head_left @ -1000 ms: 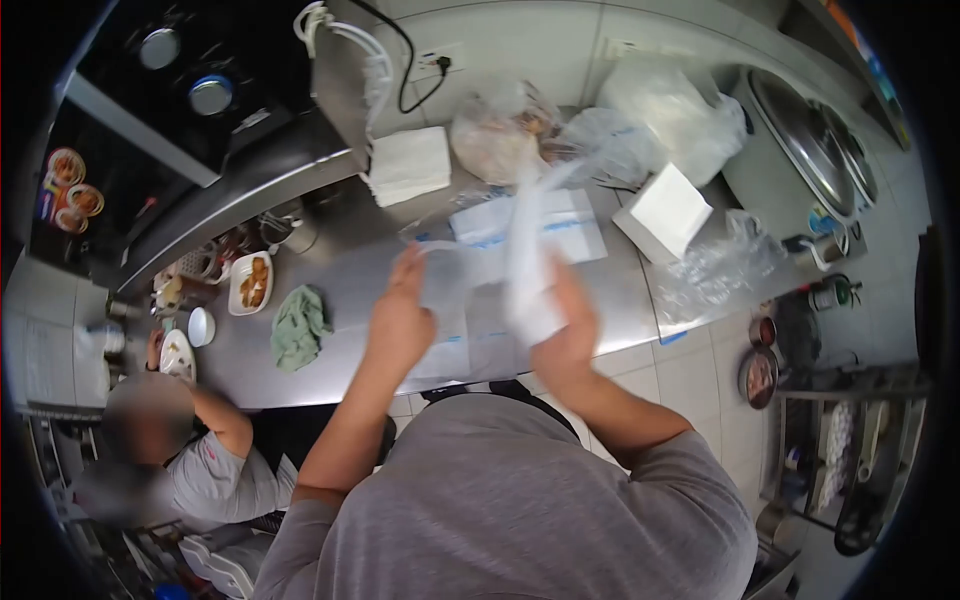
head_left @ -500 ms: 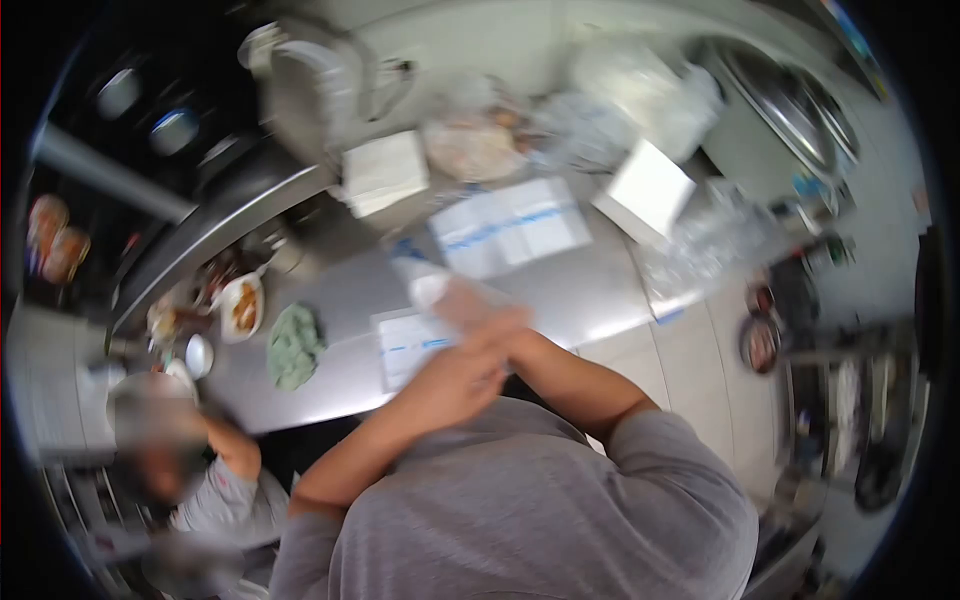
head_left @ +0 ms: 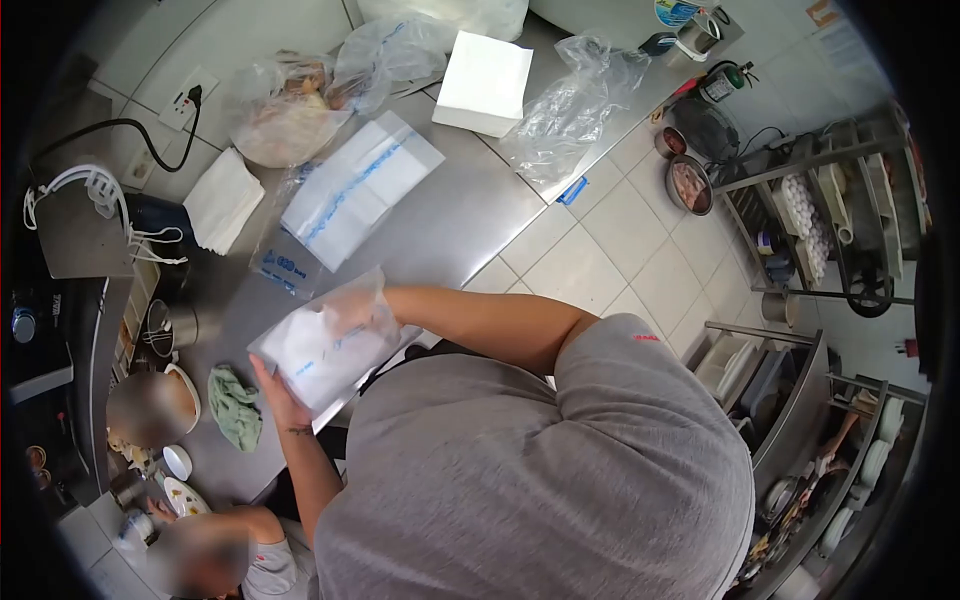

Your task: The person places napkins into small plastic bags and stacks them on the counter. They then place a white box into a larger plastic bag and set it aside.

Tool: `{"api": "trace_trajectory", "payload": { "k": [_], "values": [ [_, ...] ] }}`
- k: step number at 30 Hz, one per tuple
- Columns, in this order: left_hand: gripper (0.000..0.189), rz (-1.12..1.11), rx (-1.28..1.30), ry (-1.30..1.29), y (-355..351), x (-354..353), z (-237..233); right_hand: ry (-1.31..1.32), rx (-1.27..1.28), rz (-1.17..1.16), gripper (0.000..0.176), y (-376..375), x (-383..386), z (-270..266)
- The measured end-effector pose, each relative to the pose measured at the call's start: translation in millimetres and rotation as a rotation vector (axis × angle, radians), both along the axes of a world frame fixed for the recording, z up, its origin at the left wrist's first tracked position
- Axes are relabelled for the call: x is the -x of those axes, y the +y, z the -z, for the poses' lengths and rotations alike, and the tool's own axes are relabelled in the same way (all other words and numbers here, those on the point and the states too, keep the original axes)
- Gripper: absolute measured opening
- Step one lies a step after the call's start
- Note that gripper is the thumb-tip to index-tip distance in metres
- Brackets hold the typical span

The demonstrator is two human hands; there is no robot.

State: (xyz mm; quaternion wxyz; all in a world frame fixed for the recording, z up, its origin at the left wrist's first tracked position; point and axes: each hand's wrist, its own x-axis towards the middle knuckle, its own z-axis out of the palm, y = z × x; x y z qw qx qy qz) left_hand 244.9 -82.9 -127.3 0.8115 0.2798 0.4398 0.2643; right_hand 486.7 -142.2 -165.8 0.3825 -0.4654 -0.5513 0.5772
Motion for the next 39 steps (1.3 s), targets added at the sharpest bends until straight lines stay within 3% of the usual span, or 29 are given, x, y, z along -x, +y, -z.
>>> {"api": "trace_trajectory", "payload": {
  "k": [1,2,4,5,7,8,10,11,13,14,19,20,22,23,25,28,29,31,32,34,35,37,39],
  "values": [
    [0.075,0.001,-0.040,0.106,0.1,0.6,10.9,0.155,-0.213,0.179,0.052,0.7,8.1,56.7],
    [0.077,0.060,0.117,-0.104,-13.4,-25.0,-18.6,0.154,-0.209,0.180,0.052,5.5,7.3,109.3],
    [0.063,0.096,0.063,-0.029,-14.3,-14.7,2.4,0.086,0.221,0.011,0.051,18.6,-1.0,180.3],
    [0.063,0.095,0.065,-0.025,-15.0,-10.8,10.4,0.090,0.224,0.009,0.051,15.3,2.1,161.5],
    [0.042,0.063,-0.016,0.121,-17.6,-4.9,26.3,-0.245,0.223,0.122,0.027,2.8,3.2,84.1],
    [0.042,0.066,-0.014,0.124,-16.7,2.0,39.0,-0.242,0.226,0.124,0.027,0.5,0.3,67.2],
    [0.028,0.005,-0.083,0.194,-9.8,14.9,58.9,-0.336,0.146,0.050,0.048,1.6,-7.4,45.7],
    [0.028,0.006,-0.087,0.195,-9.6,12.9,51.1,-0.335,0.143,0.052,0.048,-1.2,-5.0,39.0],
    [0.024,-0.066,-0.045,0.135,-16.4,3.7,25.2,0.710,0.492,0.173,0.045,-11.9,5.4,33.1],
    [0.024,-0.064,-0.042,0.135,-17.2,4.7,25.4,0.711,0.495,0.176,0.045,-10.6,6.0,39.9],
    [0.026,-0.030,-0.083,0.265,-20.7,9.1,19.6,-0.706,0.027,0.219,0.049,34.3,23.5,126.5],
    [0.026,-0.024,-0.083,0.266,-20.8,11.3,22.0,-0.705,0.030,0.225,0.049,24.3,17.0,109.3],
    [0.032,-0.194,-0.338,0.237,-20.6,16.1,34.2,-0.481,0.068,0.245,0.048,-6.0,-4.1,52.5],
    [0.032,-0.194,-0.339,0.235,-18.3,21.1,41.2,-0.483,0.067,0.247,0.048,1.3,3.2,82.3],
    [0.038,-0.075,-0.428,0.218,-11.6,31.7,50.3,0.148,0.011,0.334,0.050,25.4,26.3,172.3],
    [0.031,-0.068,-0.308,0.179,-26.9,-2.8,1.5,-0.691,0.122,0.142,0.060,-2.5,-5.6,34.2],
    [0.031,-0.069,-0.308,0.179,-22.4,2.7,8.1,-0.692,0.122,0.142,0.060,1.1,-5.3,43.9],
    [0.019,0.140,-0.334,0.278,-10.0,17.4,26.0,-0.626,0.194,0.054,0.067,10.4,-1.5,73.1],
    [0.019,0.138,-0.335,0.278,-13.2,13.8,23.7,-0.627,0.192,0.052,0.067,5.1,-4.4,62.1],
    [0.013,0.128,-0.386,0.363,-17.9,-0.2,8.4,-0.223,0.285,0.241,0.059,-11.5,-16.4,12.6],
    [0.013,0.124,-0.390,0.362,-16.0,0.8,2.8,-0.225,0.280,0.239,0.059,-13.4,-18.0,-1.8],
    [0.014,0.065,-0.380,0.226,-18.7,8.4,-5.7,0.839,0.395,0.309,0.035,-21.2,-16.9,-21.0],
    [0.015,0.097,-0.300,0.147,-18.9,14.5,-16.4,0.926,0.462,0.287,0.034,-25.0,-19.6,-38.4]
  ]
}}
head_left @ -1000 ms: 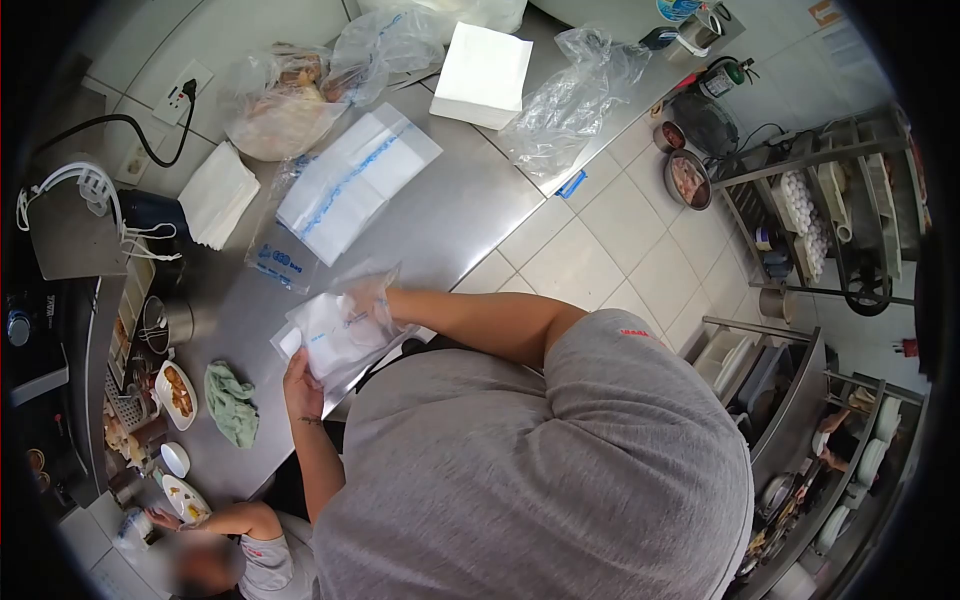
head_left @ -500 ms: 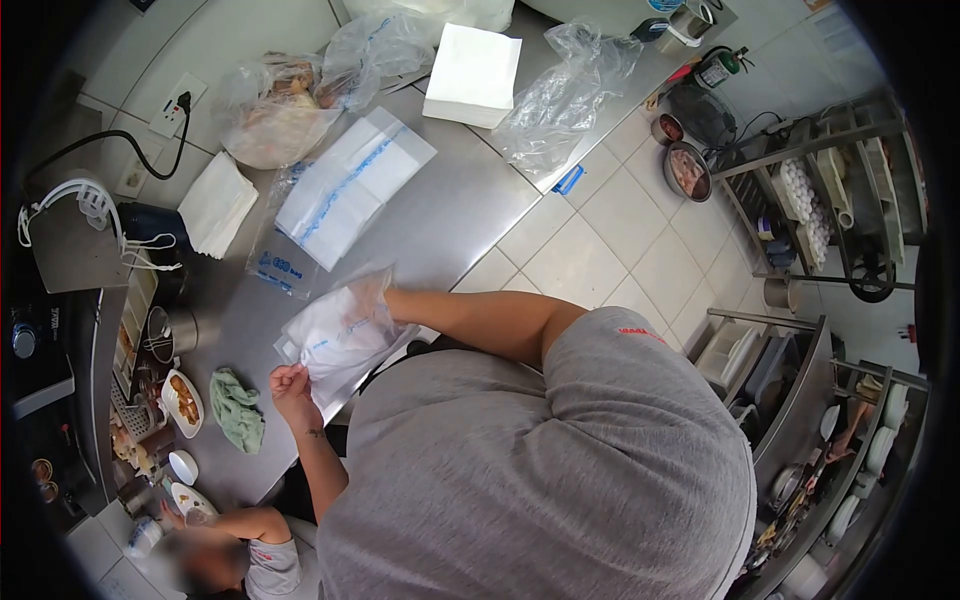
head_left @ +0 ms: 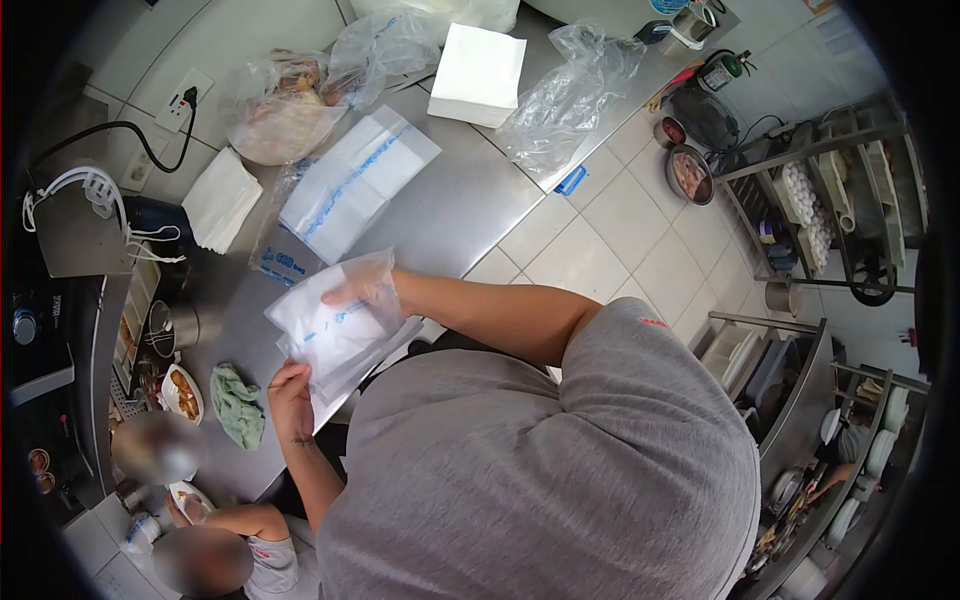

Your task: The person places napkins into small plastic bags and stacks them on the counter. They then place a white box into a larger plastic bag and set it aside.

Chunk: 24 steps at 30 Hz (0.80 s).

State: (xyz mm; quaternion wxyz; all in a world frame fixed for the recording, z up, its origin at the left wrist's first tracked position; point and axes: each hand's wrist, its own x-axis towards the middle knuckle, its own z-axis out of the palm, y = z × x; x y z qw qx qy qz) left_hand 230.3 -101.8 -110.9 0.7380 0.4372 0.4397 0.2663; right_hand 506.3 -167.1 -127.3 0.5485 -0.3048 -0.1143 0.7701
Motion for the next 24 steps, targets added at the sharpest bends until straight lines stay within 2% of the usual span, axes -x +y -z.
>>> {"api": "trace_trajectory", "payload": {
  "k": [2,4,6,8,10,11,13,14,16,17,19,20,24],
  "values": [
    [0.018,0.069,0.135,-0.110,4.5,1.8,-11.2,0.096,0.027,-0.025,0.034,0.6,-4.9,-6.9],
    [0.022,0.057,0.149,-0.129,-6.9,-5.4,-23.5,-0.332,-0.084,-0.181,0.034,-0.5,-8.8,-9.6],
    [0.027,0.043,0.166,-0.149,-20.1,-26.6,-48.0,-0.299,-0.103,-0.199,0.039,-2.4,-7.9,-4.5],
    [0.044,0.038,-0.026,0.051,-25.6,-35.1,-58.3,-0.265,-0.119,-0.223,0.045,-6.1,-8.1,5.8],
    [0.051,0.000,-0.079,0.026,-25.7,-28.4,-58.5,0.243,0.006,0.087,0.054,-12.1,-13.2,18.7],
    [0.058,-0.034,-0.132,0.000,-26.4,-25.3,-58.5,0.244,0.007,0.085,0.054,-20.1,-17.9,5.9],
    [0.061,-0.029,-0.155,-0.016,-30.5,-25.3,-69.2,0.502,-0.193,-0.092,0.056,-36.3,-26.5,-39.0],
    [0.063,-0.038,-0.164,-0.038,-33.4,-26.7,-72.6,0.502,-0.191,-0.093,0.056,-39.0,-21.0,-44.2],
    [0.065,-0.047,-0.174,-0.056,-33.9,-24.7,-80.0,-0.931,-0.434,-0.351,0.040,-43.4,-6.3,-49.4],
    [0.066,-0.051,-0.208,-0.044,-30.2,-20.9,-83.7,-0.929,-0.435,-0.353,0.040,-39.9,-7.7,-45.4],
    [0.067,-0.073,-0.241,-0.023,-21.4,-10.8,-94.2,-0.673,-0.365,-0.245,0.031,-26.4,-16.4,-33.9],
    [0.068,-0.113,-0.337,0.016,-14.0,-6.0,-101.3,-0.499,-0.246,0.015,0.023,-22.3,-25.7,-34.3],
    [0.070,-0.257,-0.534,0.082,-2.1,7.7,-129.2,-0.380,-0.188,0.487,0.018,-11.0,-90.4,-69.6]
  ]
}}
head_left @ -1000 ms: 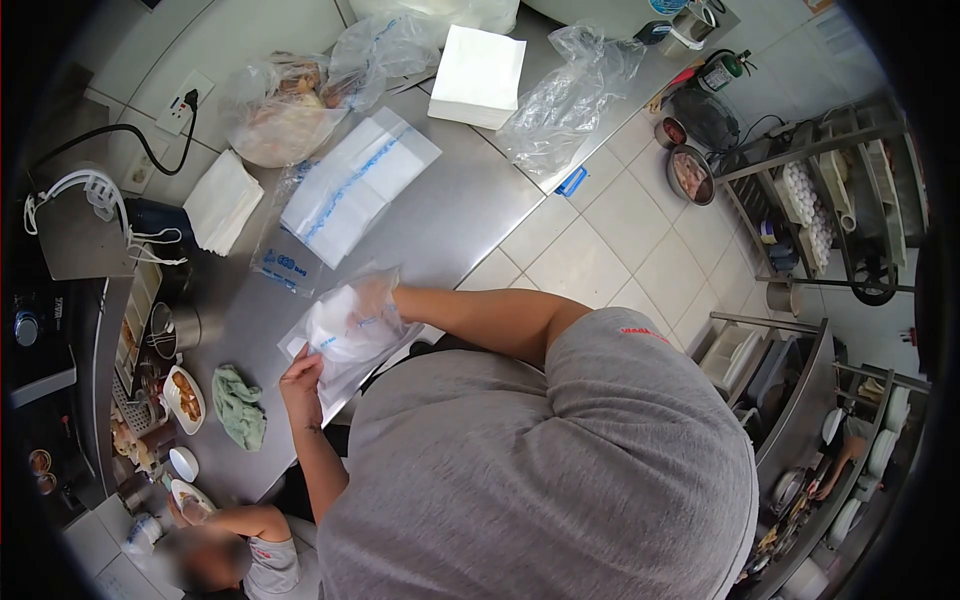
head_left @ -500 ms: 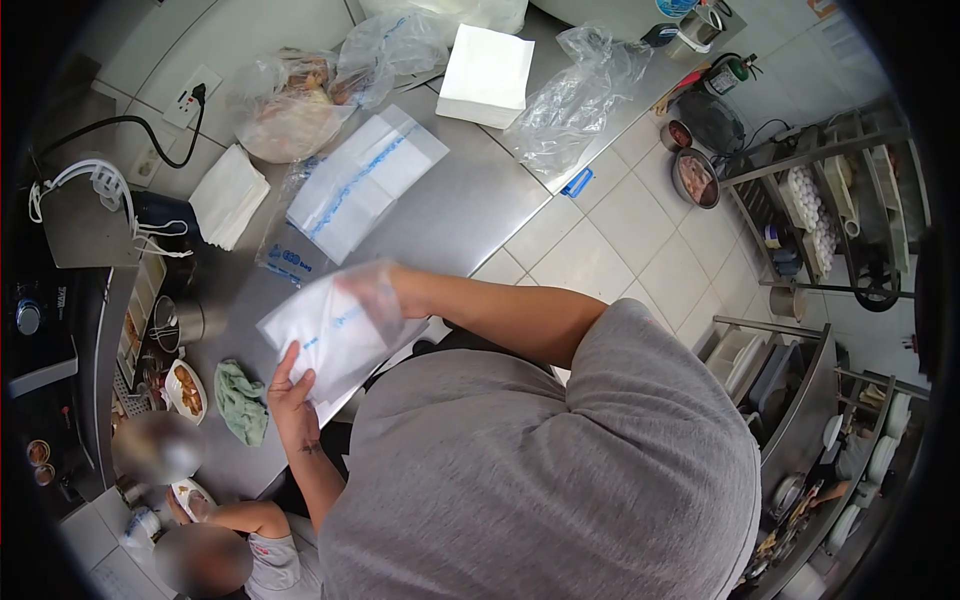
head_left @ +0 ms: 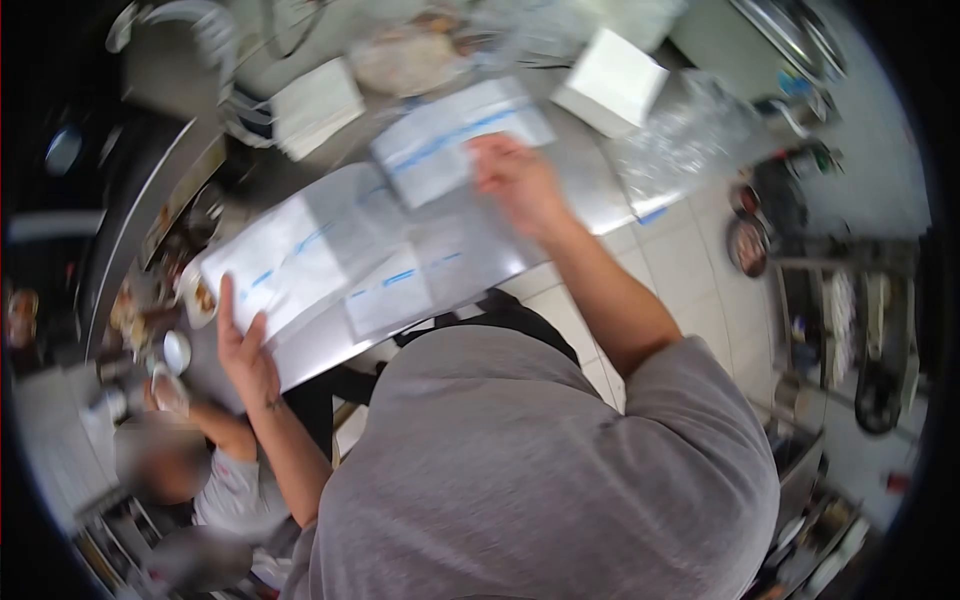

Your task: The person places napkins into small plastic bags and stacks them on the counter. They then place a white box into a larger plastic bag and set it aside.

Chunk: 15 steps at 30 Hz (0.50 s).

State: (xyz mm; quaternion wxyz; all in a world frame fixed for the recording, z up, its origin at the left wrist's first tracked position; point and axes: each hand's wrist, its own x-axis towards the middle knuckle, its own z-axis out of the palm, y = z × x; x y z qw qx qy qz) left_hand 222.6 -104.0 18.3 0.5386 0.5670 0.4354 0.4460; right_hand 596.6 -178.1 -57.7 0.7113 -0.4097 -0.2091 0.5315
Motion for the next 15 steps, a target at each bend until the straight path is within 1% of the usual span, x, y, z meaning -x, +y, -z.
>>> {"api": "trace_trajectory", "payload": {
  "k": [1,2,3,5,6,7,8,9,10,11,12,13,15],
  "values": [
    [0.071,-0.007,-0.009,-0.003,1.1,1.4,-0.1,-0.022,-0.033,0.022,0.017,-1.3,-10.1,-2.7],
    [0.071,0.008,0.056,0.045,-1.2,-0.3,2.6,-0.047,-0.066,0.054,0.015,3.9,-13.7,-5.6],
    [0.071,0.033,0.125,0.088,-6.7,-6.5,9.2,-0.039,-0.078,0.022,0.015,10.9,-6.3,-11.1],
    [0.071,0.044,0.344,0.205,-20.5,-19.1,34.9,-0.247,-0.018,0.107,0.014,9.4,14.5,-19.4],
    [0.070,0.092,0.324,0.203,-22.8,-12.8,72.9,-0.340,-0.038,0.107,0.013,10.6,33.1,-16.0],
    [0.070,0.145,0.304,0.201,-23.9,-8.0,109.4,-0.549,-0.050,0.100,0.014,9.1,56.4,-18.6],
    [0.069,0.165,0.246,0.264,-27.6,-15.3,123.2,-0.761,-0.058,0.094,0.015,7.3,79.5,-21.2],
    [0.067,0.185,0.191,0.325,-30.0,-20.6,134.5,-0.996,-0.206,0.054,0.019,7.5,98.1,-10.3],
    [0.067,0.184,0.192,0.326,-26.4,-17.8,150.5,-1.229,-0.357,0.008,0.024,8.2,115.2,1.2],
    [0.064,0.254,0.175,0.485,-20.9,-15.8,168.0,-1.274,-0.457,-0.183,0.030,10.2,132.0,0.1],
    [0.062,0.321,0.158,0.643,-18.0,-17.4,173.1,-1.311,-0.558,-0.379,0.036,12.7,146.3,-1.0],
    [0.062,0.318,0.162,0.640,-18.9,-15.9,177.2,-1.311,-0.557,-0.385,0.036,13.5,156.0,1.0],
    [0.063,0.314,0.074,0.672,-20.0,-18.9,172.0,-1.511,-0.655,-0.434,0.048,16.3,172.3,0.3]
  ]
}}
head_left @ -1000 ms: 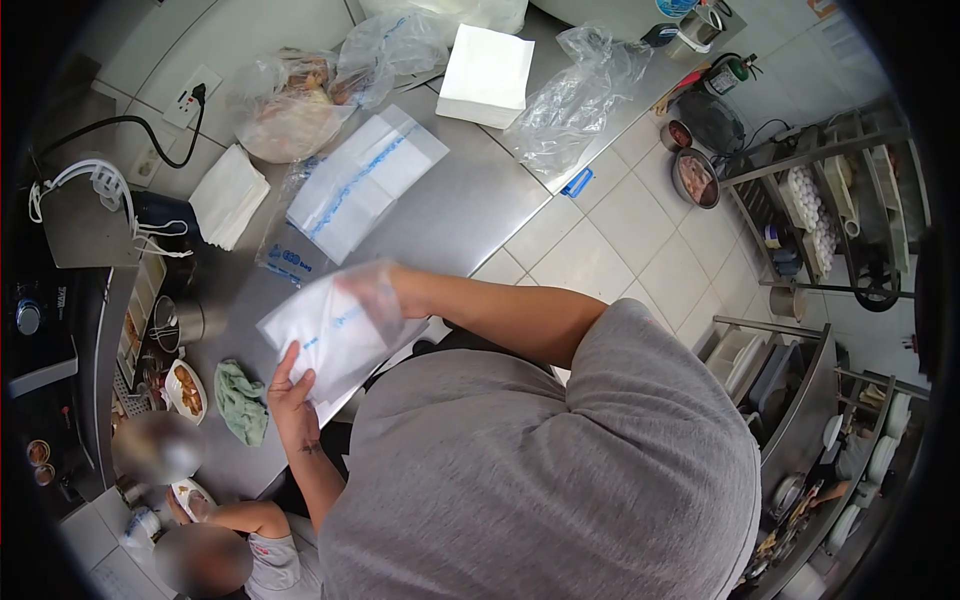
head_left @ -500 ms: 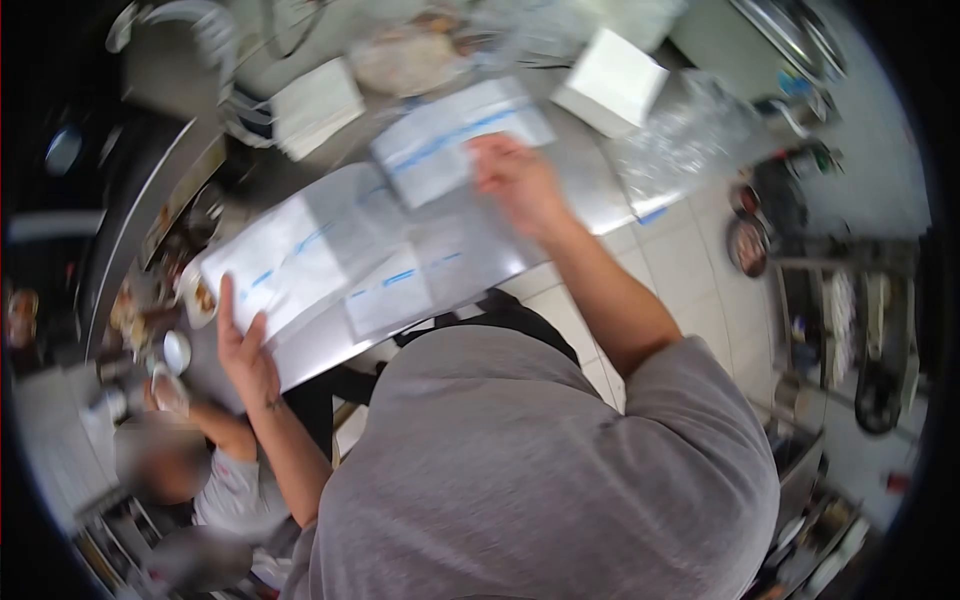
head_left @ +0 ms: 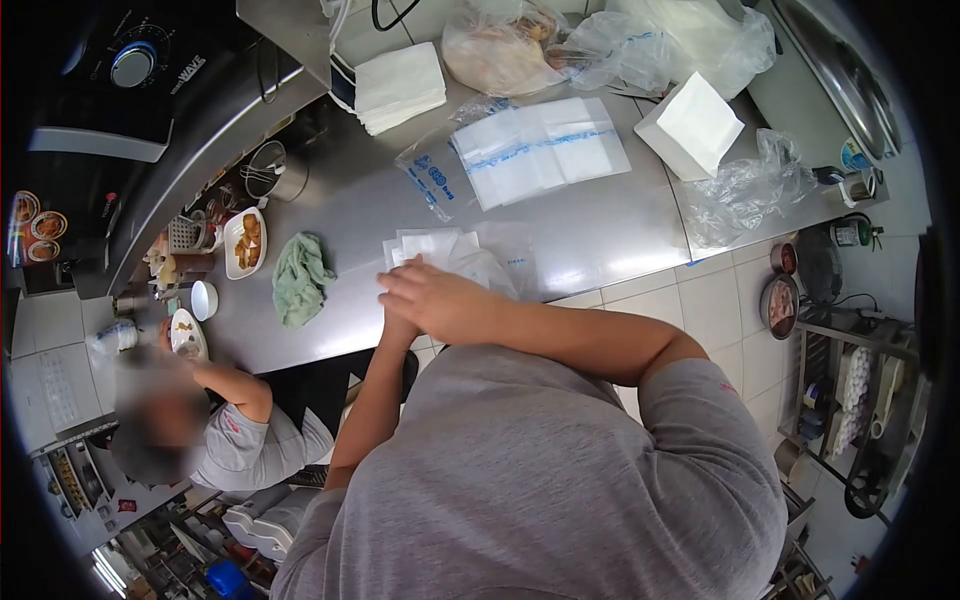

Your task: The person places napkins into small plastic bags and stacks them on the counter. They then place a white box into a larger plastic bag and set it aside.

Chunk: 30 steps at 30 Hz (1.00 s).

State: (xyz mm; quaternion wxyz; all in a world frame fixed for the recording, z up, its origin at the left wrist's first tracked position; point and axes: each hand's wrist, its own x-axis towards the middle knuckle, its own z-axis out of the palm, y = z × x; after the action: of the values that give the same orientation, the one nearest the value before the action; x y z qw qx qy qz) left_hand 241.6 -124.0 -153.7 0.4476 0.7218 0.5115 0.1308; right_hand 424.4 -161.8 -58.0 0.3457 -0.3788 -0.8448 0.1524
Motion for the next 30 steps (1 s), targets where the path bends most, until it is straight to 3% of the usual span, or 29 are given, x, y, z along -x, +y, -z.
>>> {"api": "trace_trajectory", "payload": {
  "k": [4,6,8,10,11,15,18,19,20,22,23,24,26,28,30],
  "values": [
    [0.065,0.043,-0.160,0.031,-9.1,-13.6,-12.5,0.126,0.128,-0.118,0.052,8.0,42.2,-24.2],
    [0.068,-0.029,-0.085,0.045,-8.0,-16.2,-2.0,0.409,0.434,-0.118,0.056,11.4,62.8,-13.3],
    [0.074,0.043,-0.498,0.263,-4.5,-7.6,30.1,0.303,0.398,0.068,0.063,30.2,68.5,53.9],
    [0.075,-0.138,-0.061,-0.206,1.5,-6.9,16.4,0.005,0.292,0.194,0.068,27.3,19.3,105.2],
    [0.073,-0.135,-0.123,-0.193,-0.7,-11.7,8.5,-0.113,0.202,0.208,0.069,19.0,-11.2,125.3],
    [0.074,-0.249,0.050,-0.215,-3.2,-11.3,10.0,-0.261,0.308,0.452,0.072,-19.0,-74.8,103.2],
    [0.073,-0.168,-0.045,-0.153,0.2,-6.9,16.4,-0.284,0.320,0.561,0.069,-28.6,-104.2,106.5],
    [0.076,-0.068,-0.223,-0.034,-0.6,-2.6,13.3,-0.280,0.352,0.564,0.065,-27.9,-113.4,111.3],
    [0.076,-0.061,-0.238,-0.046,-0.9,0.1,6.4,-0.284,0.335,0.576,0.065,-22.8,-128.6,105.8],
    [0.082,-0.171,0.004,-0.250,-7.9,2.0,-12.1,-0.067,0.159,0.696,0.062,-16.6,-166.3,80.5],
    [0.086,-0.112,-0.177,0.064,-9.7,-3.9,-36.2,-0.038,0.060,0.829,0.060,-13.7,-189.9,63.4],
    [0.086,-0.100,-0.176,0.059,-10.8,-9.6,-52.6,-0.009,-0.044,0.958,0.059,-8.8,-216.3,46.5],
    [0.085,-0.168,-0.392,0.207,-12.6,-19.2,-85.5,-0.242,-0.090,1.249,0.056,-6.0,-267.7,27.4],
    [0.079,0.085,-0.311,-0.052,-10.1,-40.5,-161.2,-0.382,0.034,1.376,0.046,-8.9,-309.6,26.6],
    [0.073,0.556,0.021,-0.373,-13.1,-58.3,-255.3,-0.430,0.137,1.343,0.039,-14.6,-338.8,33.3]
  ]
}}
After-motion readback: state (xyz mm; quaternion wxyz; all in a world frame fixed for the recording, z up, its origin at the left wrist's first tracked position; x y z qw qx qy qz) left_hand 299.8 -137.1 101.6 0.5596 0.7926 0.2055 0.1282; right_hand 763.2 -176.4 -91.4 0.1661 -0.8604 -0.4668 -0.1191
